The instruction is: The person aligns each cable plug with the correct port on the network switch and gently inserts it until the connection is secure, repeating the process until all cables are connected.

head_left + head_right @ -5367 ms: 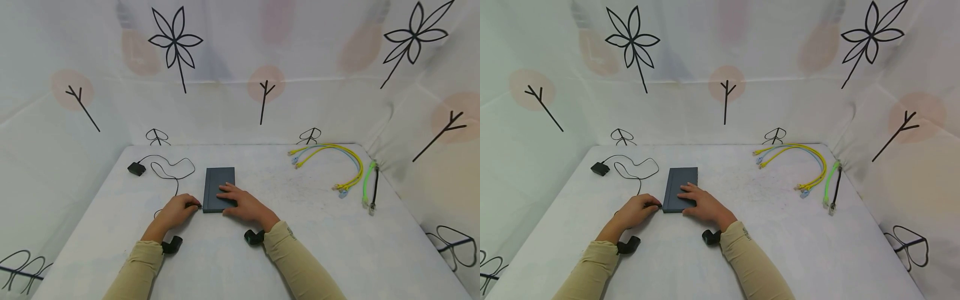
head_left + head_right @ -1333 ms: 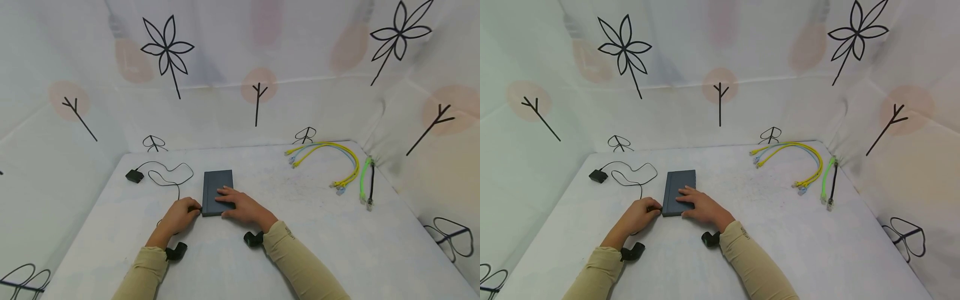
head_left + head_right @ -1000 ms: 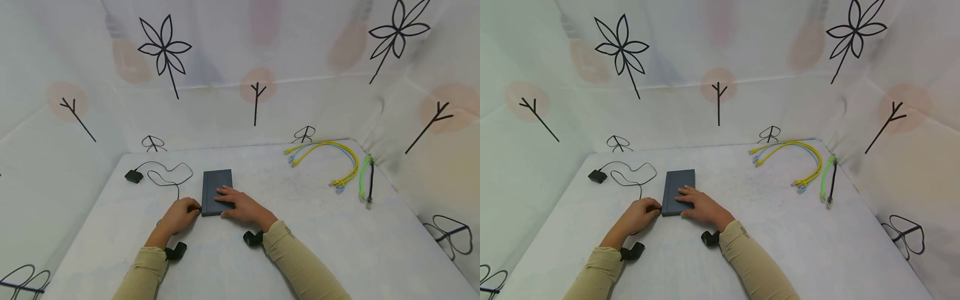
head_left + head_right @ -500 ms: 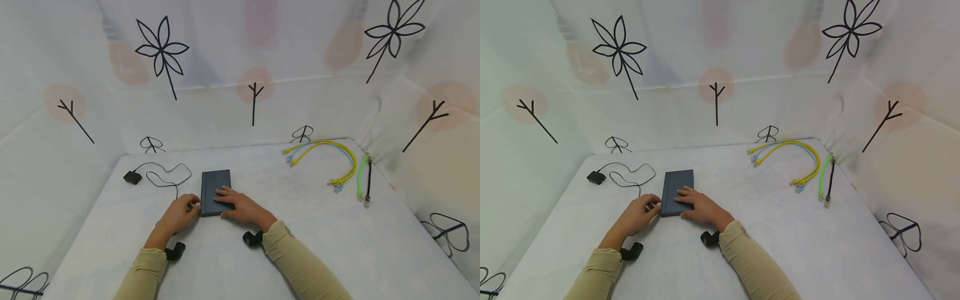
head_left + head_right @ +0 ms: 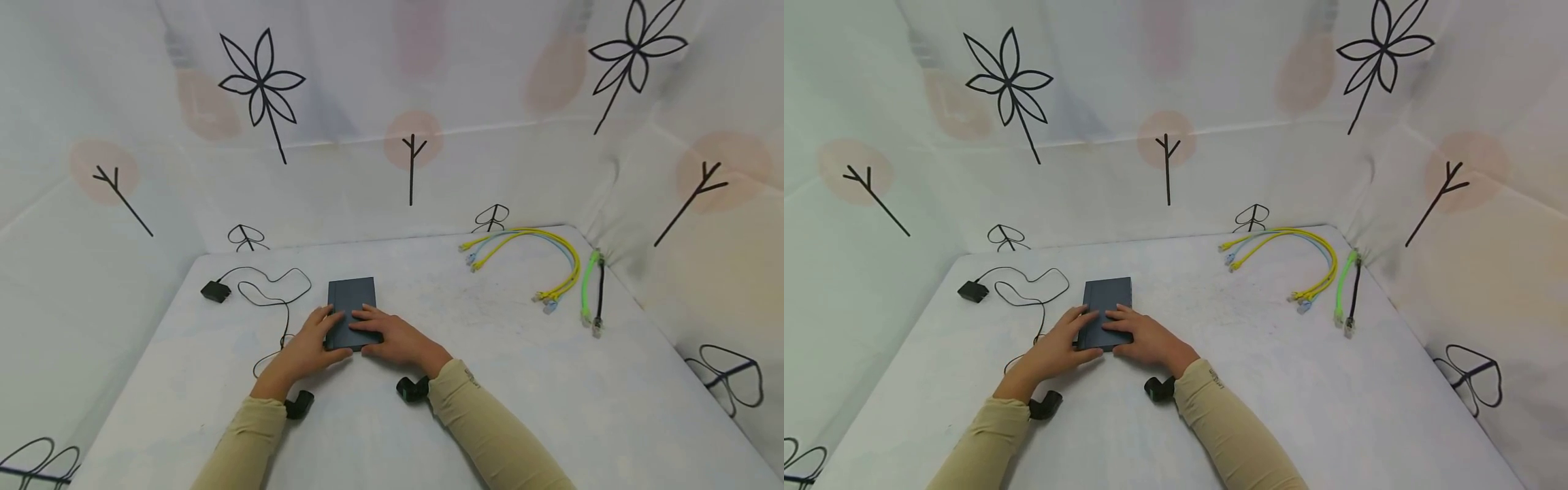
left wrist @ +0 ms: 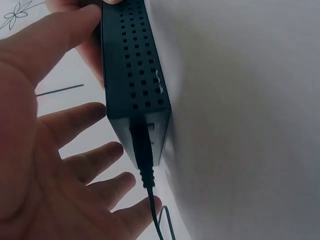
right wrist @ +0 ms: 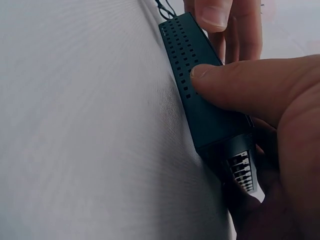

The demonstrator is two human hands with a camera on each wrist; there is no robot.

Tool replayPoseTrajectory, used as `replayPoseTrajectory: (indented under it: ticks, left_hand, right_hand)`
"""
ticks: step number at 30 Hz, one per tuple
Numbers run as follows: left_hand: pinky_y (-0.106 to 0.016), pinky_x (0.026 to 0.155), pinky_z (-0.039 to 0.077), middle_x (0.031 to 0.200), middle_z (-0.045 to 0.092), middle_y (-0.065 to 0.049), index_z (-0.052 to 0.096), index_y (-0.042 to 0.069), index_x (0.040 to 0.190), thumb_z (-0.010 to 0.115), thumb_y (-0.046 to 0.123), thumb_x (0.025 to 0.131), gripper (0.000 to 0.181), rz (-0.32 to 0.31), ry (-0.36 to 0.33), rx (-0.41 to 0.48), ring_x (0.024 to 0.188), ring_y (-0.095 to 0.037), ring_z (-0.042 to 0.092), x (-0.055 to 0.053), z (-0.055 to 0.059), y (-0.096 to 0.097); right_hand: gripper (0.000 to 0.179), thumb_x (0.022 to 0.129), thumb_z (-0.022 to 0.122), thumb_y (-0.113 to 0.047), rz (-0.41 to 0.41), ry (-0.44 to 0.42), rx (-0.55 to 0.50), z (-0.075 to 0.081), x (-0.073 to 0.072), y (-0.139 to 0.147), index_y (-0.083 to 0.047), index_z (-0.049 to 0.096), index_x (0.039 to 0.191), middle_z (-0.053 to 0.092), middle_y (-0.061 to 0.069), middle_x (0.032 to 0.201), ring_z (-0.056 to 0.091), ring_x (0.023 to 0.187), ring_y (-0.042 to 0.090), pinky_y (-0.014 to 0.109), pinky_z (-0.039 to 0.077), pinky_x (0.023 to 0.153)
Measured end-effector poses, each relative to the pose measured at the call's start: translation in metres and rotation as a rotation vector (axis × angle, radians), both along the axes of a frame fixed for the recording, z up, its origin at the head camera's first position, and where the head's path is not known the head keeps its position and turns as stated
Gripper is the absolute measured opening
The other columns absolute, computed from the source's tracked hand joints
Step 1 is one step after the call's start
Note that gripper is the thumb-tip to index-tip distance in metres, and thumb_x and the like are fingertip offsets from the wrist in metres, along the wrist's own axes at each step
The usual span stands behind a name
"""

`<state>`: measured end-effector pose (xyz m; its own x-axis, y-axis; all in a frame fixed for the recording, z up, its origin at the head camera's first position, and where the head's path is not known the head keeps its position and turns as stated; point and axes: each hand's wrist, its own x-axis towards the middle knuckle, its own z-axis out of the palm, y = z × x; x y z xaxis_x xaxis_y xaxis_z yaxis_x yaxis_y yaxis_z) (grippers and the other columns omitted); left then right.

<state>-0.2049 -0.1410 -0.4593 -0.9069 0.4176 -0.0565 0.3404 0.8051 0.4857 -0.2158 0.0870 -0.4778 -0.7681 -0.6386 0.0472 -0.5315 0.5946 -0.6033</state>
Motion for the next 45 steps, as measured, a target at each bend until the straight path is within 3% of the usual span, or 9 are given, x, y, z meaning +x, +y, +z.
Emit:
replayPoseTrajectory:
  ticks: [9,17,35,45]
  left_hand:
    - [-0.063,0.111,0.029,0.161,0.021,-0.012,0.032,0.019,0.153,0.076,0.048,0.08,0.09,-0.037,0.011,-0.016,0.149,-0.041,0.01,-0.006,0.0,0.015]
    - [-0.062,0.113,0.027,0.162,0.019,-0.011,0.032,0.019,0.153,0.077,0.047,0.08,0.09,-0.055,0.025,-0.023,0.15,-0.04,0.008,-0.011,-0.003,0.023]
    - [-0.062,0.114,0.025,0.161,0.019,-0.014,0.034,0.017,0.152,0.077,0.043,0.081,0.087,-0.061,0.01,-0.034,0.149,-0.042,0.009,-0.016,-0.001,0.037]
    - [-0.062,0.115,0.023,0.162,0.016,-0.014,0.035,0.016,0.152,0.075,0.045,0.082,0.085,-0.059,-0.022,-0.037,0.15,-0.041,0.004,-0.016,0.0,0.037]
  right_hand:
    - [0.053,0.092,0.067,-0.027,0.006,0.017,-0.014,-0.003,-0.003,0.005,-0.022,0.051,0.142,0.031,-0.007,0.158,0.019,0.15,0.017,0.044,0.033,0.116]
    - [0.05,0.089,0.071,-0.034,-0.017,0.092,-0.013,-0.008,-0.005,0.009,-0.022,0.058,0.136,0.041,-0.002,0.154,0.031,0.146,0.017,0.04,0.035,0.115]
    - [0.04,0.086,0.068,-0.018,-0.022,0.003,-0.127,-0.007,-0.008,0.019,-0.019,0.067,0.126,0.053,-0.007,0.144,0.038,0.142,0.014,0.04,0.035,0.115]
    - [0.035,0.088,0.071,-0.019,0.009,-0.05,-0.1,0.002,-0.012,0.021,-0.017,0.069,0.123,0.056,-0.004,0.141,0.04,0.141,0.014,0.039,0.038,0.113]
